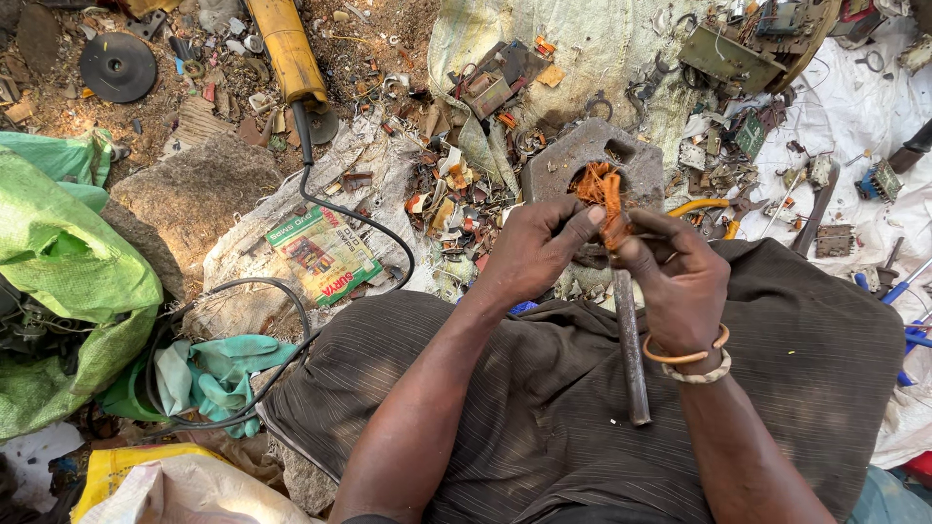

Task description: The person sits on the ground and uses a metal rod to scrape and separate copper wire from a small orange insulated bundle. The person repeatedly pulls and twists the wire, removing insulation and collecting the copper strands.

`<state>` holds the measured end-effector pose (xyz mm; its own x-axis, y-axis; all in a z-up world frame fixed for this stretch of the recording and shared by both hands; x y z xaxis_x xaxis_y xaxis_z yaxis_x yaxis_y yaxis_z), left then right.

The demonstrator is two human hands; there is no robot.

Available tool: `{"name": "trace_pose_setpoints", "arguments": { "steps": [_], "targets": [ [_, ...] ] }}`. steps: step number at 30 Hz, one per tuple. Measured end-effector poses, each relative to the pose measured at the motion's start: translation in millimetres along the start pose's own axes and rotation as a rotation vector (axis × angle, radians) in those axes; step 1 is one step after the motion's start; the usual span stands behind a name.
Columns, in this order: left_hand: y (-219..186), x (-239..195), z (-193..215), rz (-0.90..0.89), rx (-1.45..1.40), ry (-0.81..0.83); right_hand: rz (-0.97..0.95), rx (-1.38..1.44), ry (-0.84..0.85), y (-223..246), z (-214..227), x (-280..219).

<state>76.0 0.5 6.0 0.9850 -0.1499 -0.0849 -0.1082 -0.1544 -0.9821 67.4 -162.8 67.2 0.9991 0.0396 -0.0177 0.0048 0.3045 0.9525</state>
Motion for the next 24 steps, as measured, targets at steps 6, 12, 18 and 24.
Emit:
{"name": "trace_pose_setpoints", "arguments": {
  "steps": [6, 12, 18, 24],
  "targets": [
    [-11.6, -1.9, -7.2, -0.011, 0.031, 0.078, 0.483, -0.519, 0.080, 39.1, -7.3, -11.4],
    [-15.8, -4.6, 3.9, 0.034, -0.025, 0.021, 0.208, 0.019, -0.003, -10.7, 6.3, -9.9],
    [-17.8, -1.7, 8.7, -0.001, -0.001, 0.003, -0.067, 0.603, 0.055, -44.5, 7.9, -6.1],
    [-22.7, -8.0, 13.2, -0.078, -0.032, 0.029, 0.043, 0.661, 0.150, -24.8, 0.8, -3.6]
  ]
}}
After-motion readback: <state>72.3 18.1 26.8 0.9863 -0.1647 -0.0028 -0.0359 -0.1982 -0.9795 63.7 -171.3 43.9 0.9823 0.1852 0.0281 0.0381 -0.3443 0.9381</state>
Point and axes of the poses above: each hand's wrist, its own x-axis towards the middle knuckle, its own z-axis out of the back of the hand, y = z × x, the point moved 8 cm from there along x, towards the middle knuckle, and after that the axes turned 7 degrees about -x, right-handed, at the moved point
